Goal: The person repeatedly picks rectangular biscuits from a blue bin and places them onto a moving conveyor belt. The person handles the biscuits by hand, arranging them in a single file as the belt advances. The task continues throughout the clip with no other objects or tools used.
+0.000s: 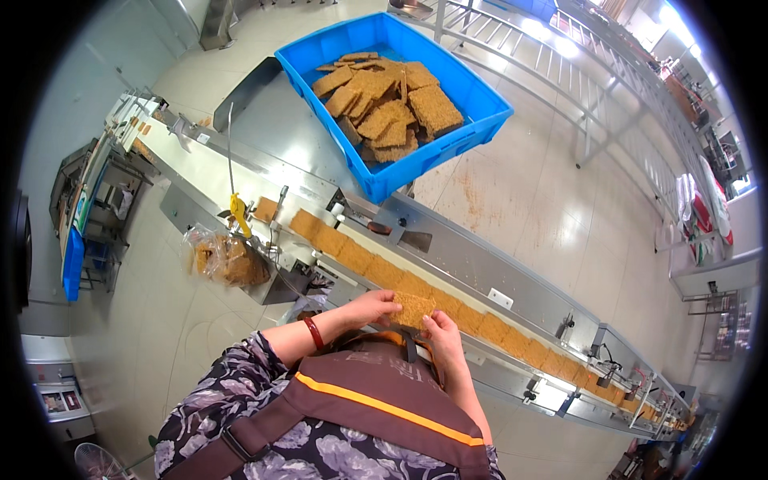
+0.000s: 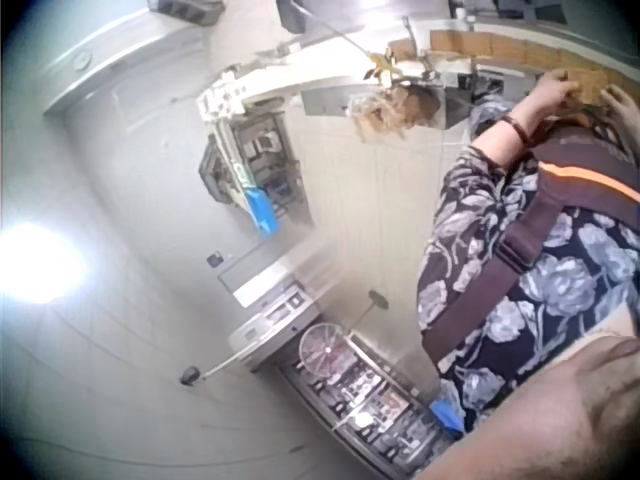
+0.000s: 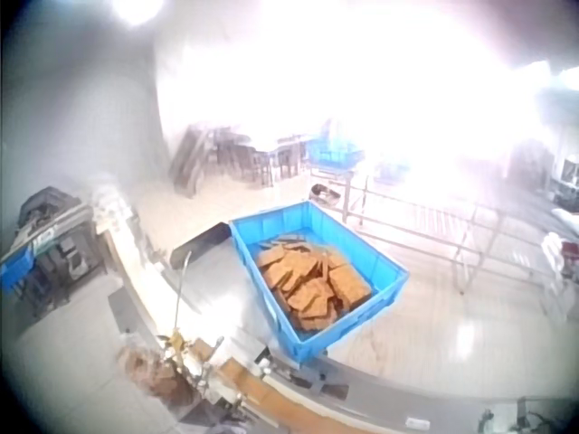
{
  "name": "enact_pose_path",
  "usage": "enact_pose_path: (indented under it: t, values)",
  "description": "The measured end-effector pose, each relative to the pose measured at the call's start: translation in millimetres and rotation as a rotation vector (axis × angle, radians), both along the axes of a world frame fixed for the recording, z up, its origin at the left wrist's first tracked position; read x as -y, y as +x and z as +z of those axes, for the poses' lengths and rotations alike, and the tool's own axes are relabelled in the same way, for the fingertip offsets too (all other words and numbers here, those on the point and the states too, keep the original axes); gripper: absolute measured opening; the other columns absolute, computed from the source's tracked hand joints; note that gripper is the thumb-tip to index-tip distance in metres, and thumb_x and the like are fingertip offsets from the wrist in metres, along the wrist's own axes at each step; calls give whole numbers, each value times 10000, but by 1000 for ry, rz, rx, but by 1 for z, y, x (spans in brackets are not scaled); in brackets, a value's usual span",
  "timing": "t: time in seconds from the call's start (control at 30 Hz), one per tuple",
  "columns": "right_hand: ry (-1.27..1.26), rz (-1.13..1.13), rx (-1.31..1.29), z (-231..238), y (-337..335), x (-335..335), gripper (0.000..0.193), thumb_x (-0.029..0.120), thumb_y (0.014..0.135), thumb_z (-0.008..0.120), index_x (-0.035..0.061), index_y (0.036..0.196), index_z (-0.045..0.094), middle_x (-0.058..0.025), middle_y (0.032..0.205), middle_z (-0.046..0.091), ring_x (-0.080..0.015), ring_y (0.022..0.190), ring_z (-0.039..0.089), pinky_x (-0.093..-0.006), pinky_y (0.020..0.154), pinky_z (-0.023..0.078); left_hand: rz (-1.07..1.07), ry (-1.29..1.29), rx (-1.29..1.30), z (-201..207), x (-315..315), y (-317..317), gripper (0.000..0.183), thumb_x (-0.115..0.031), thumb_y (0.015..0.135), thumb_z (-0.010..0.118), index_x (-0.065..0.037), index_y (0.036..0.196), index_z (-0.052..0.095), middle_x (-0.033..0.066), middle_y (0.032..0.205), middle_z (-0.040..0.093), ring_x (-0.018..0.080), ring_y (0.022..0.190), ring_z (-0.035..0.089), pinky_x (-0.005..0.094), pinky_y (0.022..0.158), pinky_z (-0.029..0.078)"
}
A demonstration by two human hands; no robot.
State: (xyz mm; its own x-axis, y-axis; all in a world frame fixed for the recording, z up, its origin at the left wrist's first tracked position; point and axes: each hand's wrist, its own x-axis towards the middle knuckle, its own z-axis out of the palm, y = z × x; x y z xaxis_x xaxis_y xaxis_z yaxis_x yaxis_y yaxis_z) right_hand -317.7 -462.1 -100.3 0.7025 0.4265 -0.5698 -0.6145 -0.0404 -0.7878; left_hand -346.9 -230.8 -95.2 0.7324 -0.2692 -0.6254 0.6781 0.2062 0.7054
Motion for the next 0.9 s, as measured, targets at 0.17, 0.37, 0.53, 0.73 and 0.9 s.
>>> enact_pose_path:
  t: [0.17, 0.37, 0.53, 0.73, 0.9]
  values:
    - [51, -103, -48, 9, 1, 10, 132, 154, 938, 562, 85, 1048, 582, 26, 921, 570, -93, 850, 535, -283, 712, 452, -455, 365, 475, 112, -78, 93, 432, -308, 906, 614, -29, 1231, 562, 66, 1033, 654, 129, 940, 631, 294, 722, 535]
    - [-22, -251, -110, 0, -9, 32, 76, 157, 920, 590, 102, 973, 585, 32, 856, 573, -95, 770, 558, -283, 665, 477, 243, 1436, 823, 128, -218, 282, 589, -325, 829, 667, -43, 1311, 479, 181, 1282, 527, 278, 1171, 534, 420, 925, 483]
    - [-35, -425, -215, -6, -23, 34, 43, 157, 909, 607, 133, 914, 573, 39, 779, 575, -100, 677, 568, -287, 602, 517, 50, 1637, 17, 126, -209, 348, 928, -351, 791, 693, -167, 1510, 136, 190, 1537, 144, 396, 1403, 185, 561, 1019, 365]
    - [-21, -469, -253, -12, -27, 40, 33, 145, 914, 603, 123, 918, 580, 35, 784, 585, -100, 706, 585, -282, 610, 517, -57, 1735, -74, 116, -222, 372, 739, -230, 882, 535, -178, 1515, 156, 217, 1480, 289, 375, 1226, 498, 531, 894, 474]
    - [-11, -495, -222, -17, -13, 53, 51, 154, 913, 601, 136, 889, 560, 33, 773, 576, -111, 694, 579, -294, 599, 494, -105, 1849, 52, 117, -239, 370, 554, -250, 847, 570, -64, 1343, 408, 175, 1196, 613, 305, 1115, 603, 396, 841, 512]
